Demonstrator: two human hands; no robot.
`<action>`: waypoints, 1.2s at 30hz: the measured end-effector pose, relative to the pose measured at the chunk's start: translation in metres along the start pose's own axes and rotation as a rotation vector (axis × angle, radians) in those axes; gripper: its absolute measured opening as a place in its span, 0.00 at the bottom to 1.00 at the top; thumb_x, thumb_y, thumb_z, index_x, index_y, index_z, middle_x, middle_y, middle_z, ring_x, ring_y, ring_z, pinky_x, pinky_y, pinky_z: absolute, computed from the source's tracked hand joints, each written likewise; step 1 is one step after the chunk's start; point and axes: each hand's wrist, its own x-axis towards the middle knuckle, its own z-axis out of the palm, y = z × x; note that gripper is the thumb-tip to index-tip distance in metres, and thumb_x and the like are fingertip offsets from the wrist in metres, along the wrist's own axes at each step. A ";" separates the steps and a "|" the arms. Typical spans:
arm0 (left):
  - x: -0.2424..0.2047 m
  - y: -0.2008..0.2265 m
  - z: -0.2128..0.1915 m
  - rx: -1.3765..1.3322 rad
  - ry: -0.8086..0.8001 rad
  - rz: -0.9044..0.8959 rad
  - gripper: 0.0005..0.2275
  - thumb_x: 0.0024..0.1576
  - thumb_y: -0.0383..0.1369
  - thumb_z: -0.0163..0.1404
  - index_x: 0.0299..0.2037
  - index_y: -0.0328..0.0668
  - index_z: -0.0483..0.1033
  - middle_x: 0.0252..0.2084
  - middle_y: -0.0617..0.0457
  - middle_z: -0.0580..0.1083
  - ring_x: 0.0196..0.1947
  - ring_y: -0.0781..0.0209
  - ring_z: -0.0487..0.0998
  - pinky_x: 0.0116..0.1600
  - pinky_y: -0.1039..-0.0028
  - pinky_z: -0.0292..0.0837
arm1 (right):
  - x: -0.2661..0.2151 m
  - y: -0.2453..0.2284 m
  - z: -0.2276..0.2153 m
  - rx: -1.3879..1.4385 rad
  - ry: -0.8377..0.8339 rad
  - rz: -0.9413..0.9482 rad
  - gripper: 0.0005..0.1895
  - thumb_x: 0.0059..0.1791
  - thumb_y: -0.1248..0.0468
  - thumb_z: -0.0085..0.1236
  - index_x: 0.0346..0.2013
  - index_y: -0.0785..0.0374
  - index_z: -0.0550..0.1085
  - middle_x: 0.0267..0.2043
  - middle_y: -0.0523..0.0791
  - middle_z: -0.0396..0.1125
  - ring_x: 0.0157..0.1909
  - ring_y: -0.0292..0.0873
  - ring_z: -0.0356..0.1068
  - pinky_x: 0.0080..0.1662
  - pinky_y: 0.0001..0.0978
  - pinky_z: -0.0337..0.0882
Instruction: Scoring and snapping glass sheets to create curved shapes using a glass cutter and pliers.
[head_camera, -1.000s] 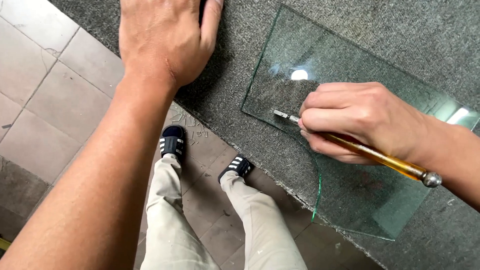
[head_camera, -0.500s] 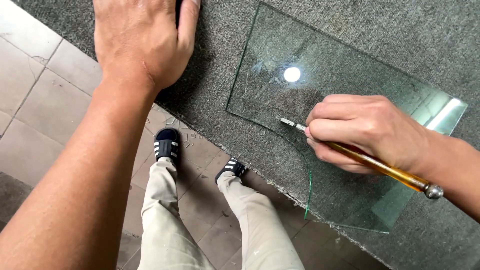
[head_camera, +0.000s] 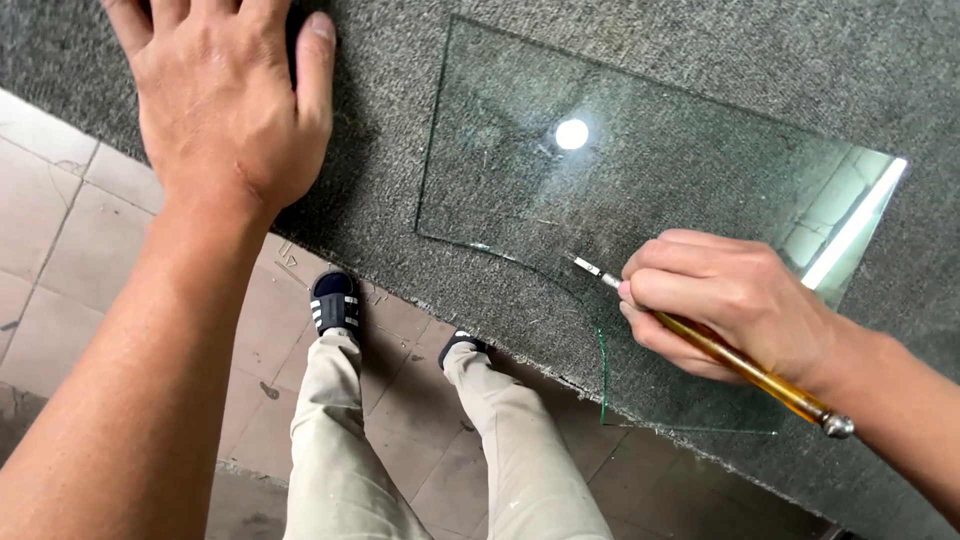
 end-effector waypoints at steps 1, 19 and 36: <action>0.000 0.000 0.000 -0.036 -0.031 -0.012 0.13 0.83 0.39 0.54 0.63 0.38 0.84 0.57 0.34 0.81 0.58 0.27 0.74 0.68 0.40 0.53 | -0.003 -0.003 0.001 -0.002 0.018 0.026 0.18 0.57 0.75 0.56 0.24 0.66 0.63 0.30 0.48 0.66 0.28 0.45 0.64 0.37 0.32 0.71; 0.027 0.026 -0.039 -0.227 -0.238 -0.118 0.29 0.72 0.31 0.49 0.84 0.30 0.67 0.83 0.28 0.55 0.79 0.23 0.43 0.76 0.24 0.31 | -0.053 -0.062 0.053 0.019 0.347 0.435 0.13 0.55 0.76 0.55 0.27 0.65 0.67 0.31 0.46 0.66 0.30 0.46 0.64 0.41 0.34 0.69; 0.026 0.025 -0.041 -0.222 -0.267 -0.085 0.30 0.74 0.35 0.42 0.85 0.23 0.66 0.83 0.24 0.53 0.80 0.21 0.43 0.75 0.24 0.31 | -0.090 -0.118 0.099 0.016 0.489 0.679 0.14 0.53 0.76 0.58 0.26 0.64 0.66 0.33 0.46 0.69 0.32 0.43 0.66 0.41 0.29 0.72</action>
